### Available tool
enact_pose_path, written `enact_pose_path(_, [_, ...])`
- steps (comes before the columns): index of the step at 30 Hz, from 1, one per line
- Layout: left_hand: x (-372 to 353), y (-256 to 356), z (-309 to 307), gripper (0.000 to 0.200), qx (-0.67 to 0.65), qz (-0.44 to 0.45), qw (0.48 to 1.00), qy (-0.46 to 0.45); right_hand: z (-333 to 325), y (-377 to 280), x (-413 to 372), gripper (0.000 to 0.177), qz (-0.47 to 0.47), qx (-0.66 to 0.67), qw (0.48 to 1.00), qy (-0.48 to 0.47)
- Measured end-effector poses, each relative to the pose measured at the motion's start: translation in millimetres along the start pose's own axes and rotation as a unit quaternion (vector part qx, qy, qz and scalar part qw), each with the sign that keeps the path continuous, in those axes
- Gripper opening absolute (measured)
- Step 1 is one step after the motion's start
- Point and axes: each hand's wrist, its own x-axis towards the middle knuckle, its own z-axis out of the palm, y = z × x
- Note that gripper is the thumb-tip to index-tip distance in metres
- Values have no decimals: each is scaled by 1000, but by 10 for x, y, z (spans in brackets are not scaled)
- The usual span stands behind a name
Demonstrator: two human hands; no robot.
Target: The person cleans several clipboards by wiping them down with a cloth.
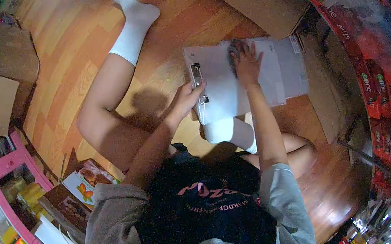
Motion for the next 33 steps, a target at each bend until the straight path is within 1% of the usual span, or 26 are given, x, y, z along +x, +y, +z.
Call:
enact_pose_path(6, [13, -8, -21, 28, 50, 31, 998, 4, 42, 409, -33, 43, 50, -47, 998, 8])
enact_pose_path(8, [-15, 28, 14, 28, 43, 36, 998, 10, 22, 518, -13, 47, 104, -63, 991, -52])
enact_pose_path(10, [-18, 37, 18, 29, 37, 42, 998, 15, 38, 590, -4, 47, 119, -74, 989, -39])
enact_pose_path(12, [17, -16, -37, 29, 74, 5, 997, 15, 61, 643, -8, 47, 136, -86, 987, -26])
enact_pose_path(14, [43, -71, -81, 30, 96, 7, 995, 16, 86, 675, -20, 49, 183, -81, 980, -12])
enact_pose_path(15, [59, -103, -103, 31, 117, 11, 993, 16, 54, 649, -23, 49, 183, -80, 980, -12])
enact_pose_path(18, [101, -200, -133, 33, 105, 16, 994, 35, 6, 529, -120, 47, 185, -51, 981, -22])
enact_pose_path(19, [82, -175, -106, 33, 104, 14, 994, 31, 22, 460, -200, 46, 150, -44, 988, -8])
enact_pose_path(20, [63, -150, -74, 34, 98, 34, 994, 45, 32, 399, -277, 45, 115, -38, 993, 7])
enact_pose_path(21, [61, -129, -46, 35, 90, 54, 993, 58, -9, 319, -336, 45, 118, -41, 992, 7])
enact_pose_path(22, [64, -104, -75, 33, 149, 58, 985, 60, -74, 214, -397, 45, 98, 6, 995, -14])
enact_pose_path(23, [60, -99, -66, 33, 149, 57, 986, 57, -140, 107, -460, 47, 78, 54, 995, -35])
enact_pose_path(24, [36, -52, -45, 33, 140, 40, 988, 59, -217, 7, -515, 47, 82, 53, 995, -34])
enact_pose_path(26, [-35, 96, 0, 33, 133, 24, 989, 59, -386, -166, -617, 46, 22, 137, 989, -60])
enact_pose_path(27, [-87, 205, 34, 32, 138, 7, 989, 59, -459, -225, -670, 46, 25, 136, 989, -58])
enact_pose_path(28, [-124, 282, 65, 32, 143, -10, 988, 59, -528, -270, -721, 46, -18, 160, 984, -73])
enact_pose_path(30, [-159, 359, 107, 32, 156, 4, 986, 59, -648, -293, -817, 44, -90, 199, 971, -93])
enact_pose_path(31, [-167, 373, 119, 32, 168, 17, 984, 61, -673, -272, -862, 44, -88, 197, 972, -92])
enact_pose_path(32, [-155, 340, 112, 32, 168, 17, 984, 58, -694, -233, -912, 45, -110, 199, 968, -104])
enact_pose_path(33, [-124, 268, 84, 31, 141, 25, 989, 37, -708, -193, -957, 47, -133, 202, 964, -115])
